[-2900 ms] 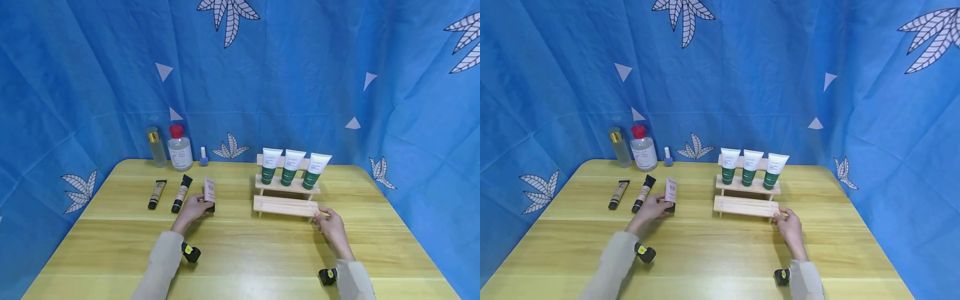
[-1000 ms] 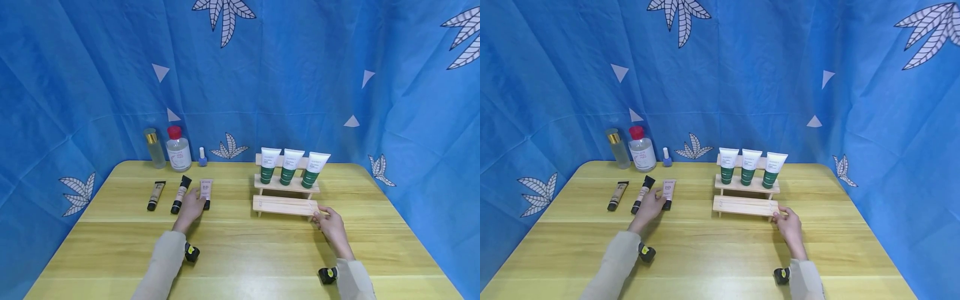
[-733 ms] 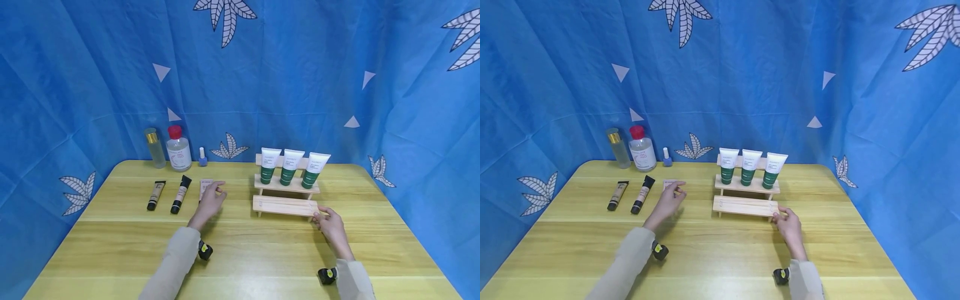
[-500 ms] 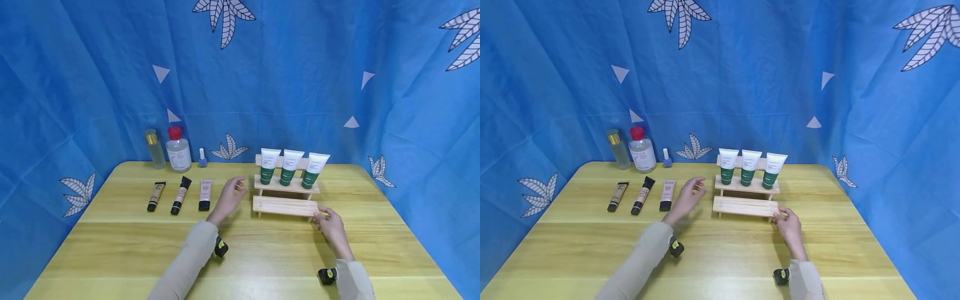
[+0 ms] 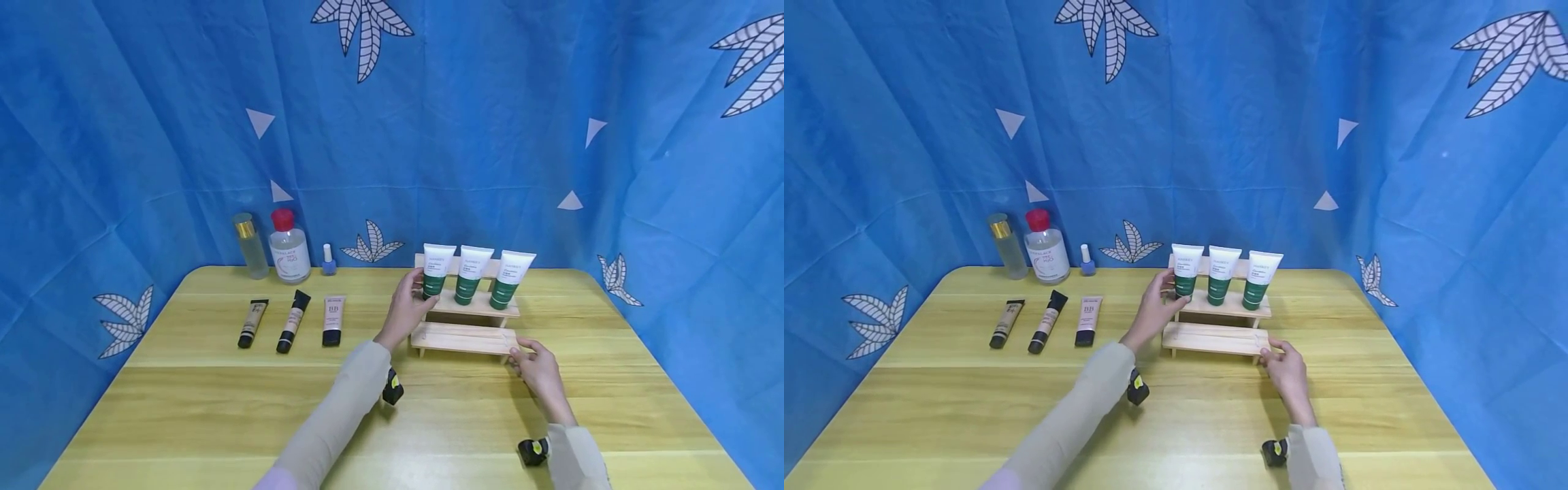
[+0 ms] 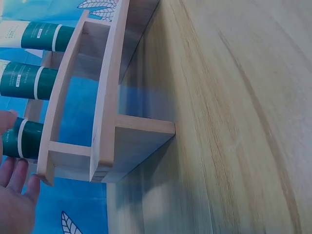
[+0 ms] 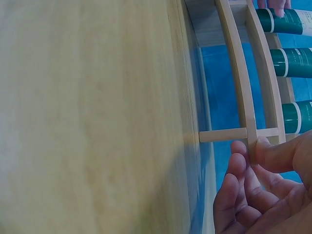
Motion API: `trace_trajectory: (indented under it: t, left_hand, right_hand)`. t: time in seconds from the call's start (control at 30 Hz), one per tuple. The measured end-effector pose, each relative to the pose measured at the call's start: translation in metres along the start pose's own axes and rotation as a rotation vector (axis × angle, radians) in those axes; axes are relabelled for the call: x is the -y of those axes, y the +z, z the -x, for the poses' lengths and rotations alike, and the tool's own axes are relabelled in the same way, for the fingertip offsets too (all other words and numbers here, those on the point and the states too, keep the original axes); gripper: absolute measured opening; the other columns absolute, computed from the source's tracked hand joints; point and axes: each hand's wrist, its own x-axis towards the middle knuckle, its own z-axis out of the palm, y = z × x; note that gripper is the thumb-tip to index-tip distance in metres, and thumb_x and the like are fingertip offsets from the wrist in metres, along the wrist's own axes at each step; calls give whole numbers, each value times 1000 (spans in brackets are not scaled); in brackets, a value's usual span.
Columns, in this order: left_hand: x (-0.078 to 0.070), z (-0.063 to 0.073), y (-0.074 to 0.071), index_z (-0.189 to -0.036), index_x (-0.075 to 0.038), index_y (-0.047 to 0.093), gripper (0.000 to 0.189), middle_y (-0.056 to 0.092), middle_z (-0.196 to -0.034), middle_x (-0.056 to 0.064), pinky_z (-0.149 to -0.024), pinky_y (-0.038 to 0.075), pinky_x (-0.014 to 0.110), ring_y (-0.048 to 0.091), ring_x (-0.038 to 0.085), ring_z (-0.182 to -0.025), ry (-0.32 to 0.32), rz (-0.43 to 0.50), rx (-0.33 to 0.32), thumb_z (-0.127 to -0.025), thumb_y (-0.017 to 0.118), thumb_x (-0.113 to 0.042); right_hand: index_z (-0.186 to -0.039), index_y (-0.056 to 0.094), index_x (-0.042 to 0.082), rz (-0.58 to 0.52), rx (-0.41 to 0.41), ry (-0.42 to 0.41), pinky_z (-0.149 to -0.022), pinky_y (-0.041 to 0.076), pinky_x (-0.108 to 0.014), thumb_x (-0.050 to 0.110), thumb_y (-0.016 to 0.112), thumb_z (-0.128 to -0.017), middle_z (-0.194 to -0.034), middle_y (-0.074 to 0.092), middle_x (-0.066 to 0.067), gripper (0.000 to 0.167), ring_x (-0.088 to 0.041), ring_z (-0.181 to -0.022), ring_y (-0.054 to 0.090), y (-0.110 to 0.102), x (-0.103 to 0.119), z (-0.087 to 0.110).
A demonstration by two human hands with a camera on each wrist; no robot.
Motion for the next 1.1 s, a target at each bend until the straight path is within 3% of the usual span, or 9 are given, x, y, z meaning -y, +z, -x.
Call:
trace_trajectory:
  t: [0.4,0.63,0.87,1.1]
  left_hand:
    - [-1,-2,6,-140,-14,37,59,54,-124,7,-95,46,34,53,20,-109,-49,-27,-2,-89,66,-12]
    - [2,5,0,-138,-11,39,57,55,-125,10,-94,46,36,54,22,-108,-31,6,-14,-88,68,-13]
    - [7,21,-15,-137,-8,40,60,56,-120,12,-96,47,35,56,24,-107,-31,53,-41,-86,70,-15]
    - [8,50,-46,-135,-9,44,60,58,-113,11,-91,51,36,56,23,-101,-109,96,-86,-83,74,-16]
  right_hand:
    - [-135,42,-8,-9,-7,9,-53,42,-21,11,49,-98,-97,66,-22,42,-13,-66,56,1,1,2]
    - [-135,44,-8,2,-14,-3,-52,41,-21,11,51,-98,-91,67,-18,42,-13,-66,56,0,1,1]
    - [-135,44,-7,17,-20,-11,-52,40,-21,10,50,-98,-91,67,-19,41,-13,-67,56,0,2,0]
    - [-135,44,-7,3,-18,1,-51,40,-21,11,51,-98,-92,67,-19,41,-13,-66,56,1,0,1]
